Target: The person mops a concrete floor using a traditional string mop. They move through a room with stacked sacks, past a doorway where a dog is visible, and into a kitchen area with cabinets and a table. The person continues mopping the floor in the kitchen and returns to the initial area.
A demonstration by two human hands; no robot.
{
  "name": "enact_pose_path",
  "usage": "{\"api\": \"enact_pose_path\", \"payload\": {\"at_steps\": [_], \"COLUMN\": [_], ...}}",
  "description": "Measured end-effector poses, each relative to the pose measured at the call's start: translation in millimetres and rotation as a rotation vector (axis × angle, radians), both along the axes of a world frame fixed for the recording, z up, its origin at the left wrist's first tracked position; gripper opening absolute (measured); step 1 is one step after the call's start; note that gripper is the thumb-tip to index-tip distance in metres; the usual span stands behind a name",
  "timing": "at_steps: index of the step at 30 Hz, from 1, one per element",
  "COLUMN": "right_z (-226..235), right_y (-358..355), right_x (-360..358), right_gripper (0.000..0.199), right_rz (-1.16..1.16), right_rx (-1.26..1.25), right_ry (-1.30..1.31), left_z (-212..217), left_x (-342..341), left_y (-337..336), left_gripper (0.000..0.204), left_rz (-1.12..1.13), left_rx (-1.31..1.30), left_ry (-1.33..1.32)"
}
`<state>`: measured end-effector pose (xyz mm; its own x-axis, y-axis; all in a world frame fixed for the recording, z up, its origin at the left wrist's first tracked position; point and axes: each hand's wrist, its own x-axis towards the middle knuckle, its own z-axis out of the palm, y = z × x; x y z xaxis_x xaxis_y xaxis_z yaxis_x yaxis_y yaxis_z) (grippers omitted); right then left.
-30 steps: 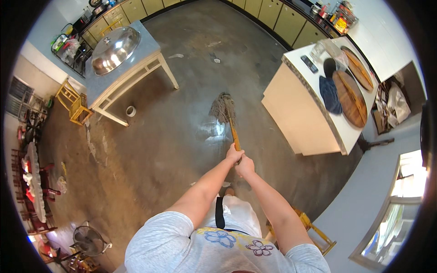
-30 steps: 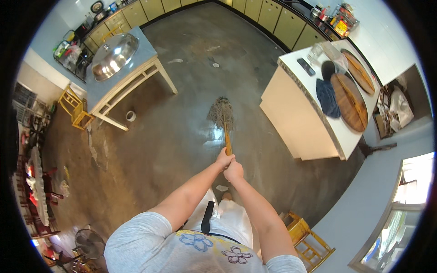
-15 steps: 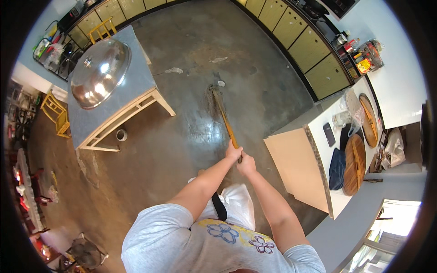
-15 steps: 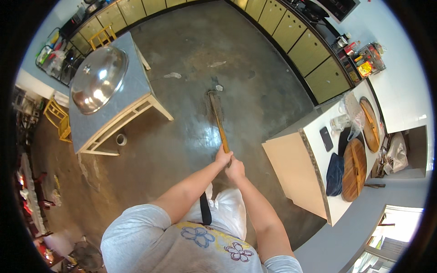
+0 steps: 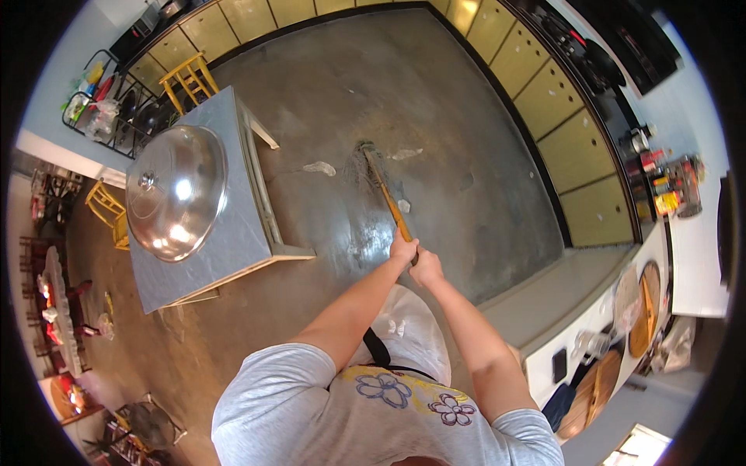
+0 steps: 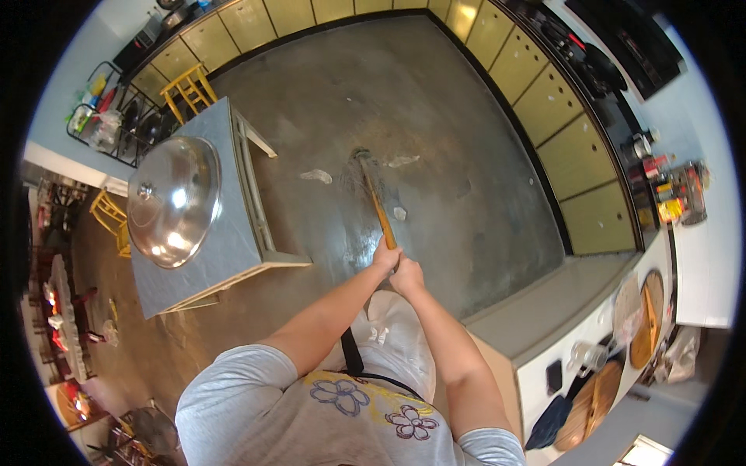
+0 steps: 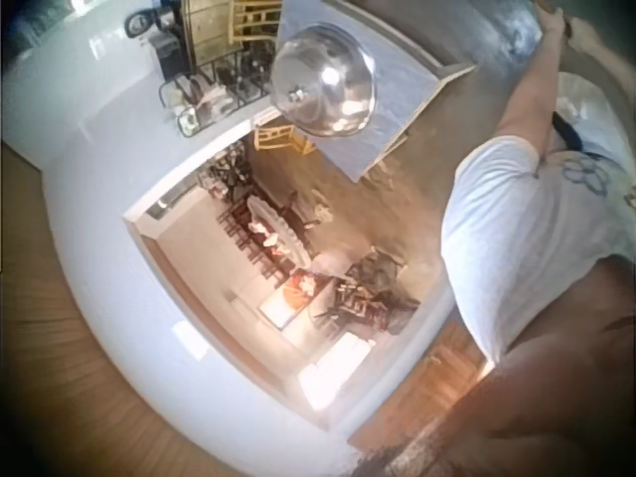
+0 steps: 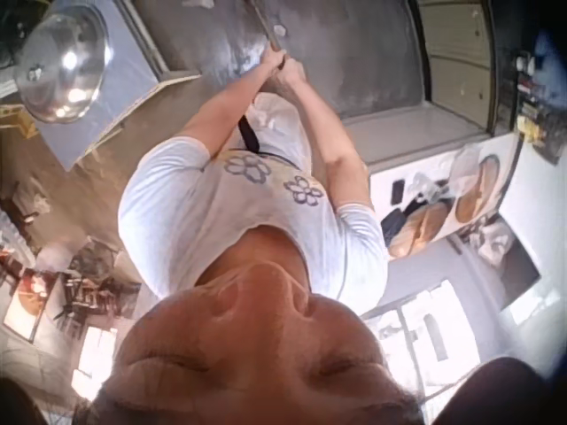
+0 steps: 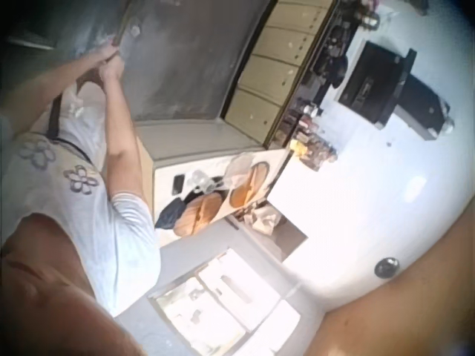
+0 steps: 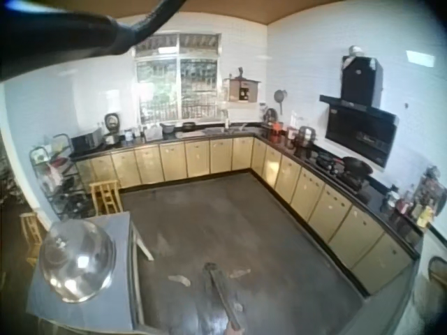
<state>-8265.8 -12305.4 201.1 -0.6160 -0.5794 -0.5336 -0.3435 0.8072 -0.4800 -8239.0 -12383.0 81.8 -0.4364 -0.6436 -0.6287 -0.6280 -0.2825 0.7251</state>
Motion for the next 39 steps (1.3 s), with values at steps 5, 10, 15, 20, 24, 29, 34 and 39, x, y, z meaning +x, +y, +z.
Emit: {"api": "enact_pose_path", "payload": {"at_steps": [5,10,15,20,24,29,34,39], "right_z": [-4.3,-41.5,-48.5,-38.5,-17.6,-40.6,-26.0,-19.2], "right_y": [-103.9,-212.6,-352.5,-490.4,-581.7,-670.4,-798.2,-917.4], "right_x": [-97.6,-177.5,-255.4,-349.5,-436.4,-568.0,-636.7,-701.6], "right_gripper": [0.044,0.048,0.045,0.039,0.037,0.038,0.039,0.034], "right_rz": [0.059,0.040,0.031,0.035,0.186,0.371,0.567,0.651], "right_rx": [0.122,0.040,-0.037,-0.254,-0.110,-0.159,-0.195,-0.217], "right_ry": [0.007,0.053,0.001,-0.094,-0.042,-0.005,-0.017,-0.030], "left_z": [9.9,3.8,-1.8,21.5,26.0,24.8,-16.3,-1.8], "left_x": [-93.5,-172.8,-245.9,-333.7,-412.8,-526.2,-589.4,-646.0], "left_y": [-102.3,-220.8,-361.3,-505.8,-587.5,-674.7,-789.4,-899.8], "left_gripper": [0.074,0.080,0.080,0.078,0.081,0.074,0.059,0.054], "left_rz": [-0.014,-0.031,-0.001,0.067,0.178,0.358,0.527,0.633], "left_rx": [-0.041,0.000,0.012,0.028,0.128,0.221,0.141,0.192], "left_ry": [-0.061,-0.093,-0.097,-0.005,-0.087,0.066,0.050,0.079]}}
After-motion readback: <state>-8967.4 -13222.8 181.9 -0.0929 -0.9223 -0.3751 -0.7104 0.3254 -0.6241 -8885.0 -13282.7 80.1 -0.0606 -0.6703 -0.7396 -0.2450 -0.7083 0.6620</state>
